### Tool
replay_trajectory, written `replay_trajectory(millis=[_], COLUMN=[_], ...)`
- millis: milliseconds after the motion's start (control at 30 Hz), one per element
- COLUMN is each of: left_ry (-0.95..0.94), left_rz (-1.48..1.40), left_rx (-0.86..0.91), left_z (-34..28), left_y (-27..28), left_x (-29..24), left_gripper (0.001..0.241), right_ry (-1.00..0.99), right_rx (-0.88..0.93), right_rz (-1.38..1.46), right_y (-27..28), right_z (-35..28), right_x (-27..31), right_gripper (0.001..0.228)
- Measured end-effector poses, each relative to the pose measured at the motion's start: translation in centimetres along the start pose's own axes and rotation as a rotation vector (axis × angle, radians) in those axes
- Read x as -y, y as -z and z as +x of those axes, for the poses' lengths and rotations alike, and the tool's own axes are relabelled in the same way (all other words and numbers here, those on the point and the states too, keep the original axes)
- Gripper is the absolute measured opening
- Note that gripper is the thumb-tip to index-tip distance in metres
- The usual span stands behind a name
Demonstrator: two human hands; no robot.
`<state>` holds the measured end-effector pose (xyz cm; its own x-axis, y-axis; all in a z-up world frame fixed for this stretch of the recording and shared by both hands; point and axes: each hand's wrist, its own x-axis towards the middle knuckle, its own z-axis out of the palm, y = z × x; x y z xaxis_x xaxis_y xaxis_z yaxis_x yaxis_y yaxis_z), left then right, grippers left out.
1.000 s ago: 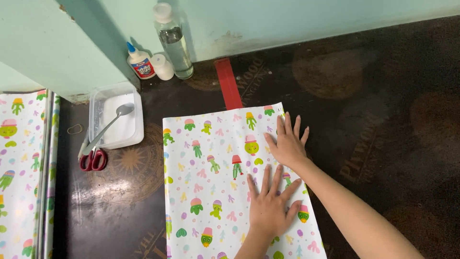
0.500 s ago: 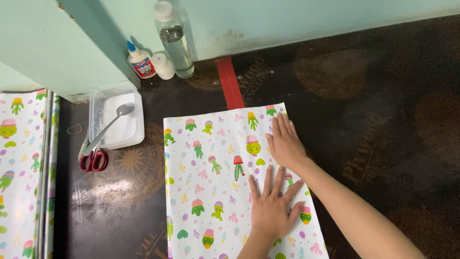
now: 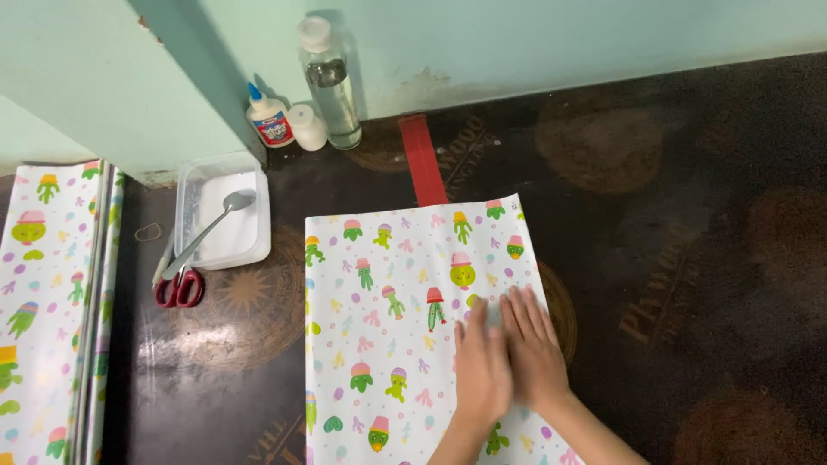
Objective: Stirring adhesive in a small container and then unfolding and preparing patterned paper for a project.
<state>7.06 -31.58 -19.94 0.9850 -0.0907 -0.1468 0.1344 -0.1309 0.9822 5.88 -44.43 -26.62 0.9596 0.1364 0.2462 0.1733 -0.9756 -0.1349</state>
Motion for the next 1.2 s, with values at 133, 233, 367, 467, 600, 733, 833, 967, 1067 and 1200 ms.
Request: replay_trajectory(millis=[133,233,367,467,600,733,833,967,1067,1200], left_ry=[-0.246,-0.403,0.251,0.303,0.081,-0.01,-0.04,-0.042,0.049,-0.716], left_rz=[0.682,1.149,1.155,1.203,1.245,1.291,1.271,1.277,0.74,1.352], left_rx=[0.273,-0.037,0.402,0.286,0.04,-0.068,-0.133,-0.197,0.192,-0.221], left_z=[-0.2,1.0,1.8,2.1,2.1,2.5,2.4,1.9,1.0,2.7], left_y=[1.1,3.6,10.4,13.6,17.2,19.8,20.8,18.6,11.1,5.0], left_x=[-0.6,4.3,-4.3,-2.9,3.8,7.3,7.4,4.9,3.0,6.0], left_gripper=[0.067,0.069,0.08,0.086,0.091,0.098,0.098,0.082,0.089,0.077], right_ry=[0.022,-0.028,-0.071,-0.064,-0.05,-0.072,-0.08,-0.053,-0.072,-0.029], right_rx=[0.054,0.086,0.137,0.147,0.149,0.192,0.213,0.18,0.26,0.223], right_rz=[-0.306,-0.225,-0.076,-0.068,-0.068,-0.042,-0.039,-0.062,-0.079,-0.138], right_y=[-0.8,-0.1,0.8,0.7,0.7,0.8,0.8,0.8,1.0,1.0], right_z=[-0.2,0.4,0.4,0.3,0.3,0.5,0.6,0.5,0.6,0.7], right_x=[-0.6,0.0,0.4,0.4,0.2,0.3,0.3,0.4,0.6,0.3], right_gripper=[0.083,0.084,0.082,0.089,0.092,0.093,0.094,0.095,0.095,0.097])
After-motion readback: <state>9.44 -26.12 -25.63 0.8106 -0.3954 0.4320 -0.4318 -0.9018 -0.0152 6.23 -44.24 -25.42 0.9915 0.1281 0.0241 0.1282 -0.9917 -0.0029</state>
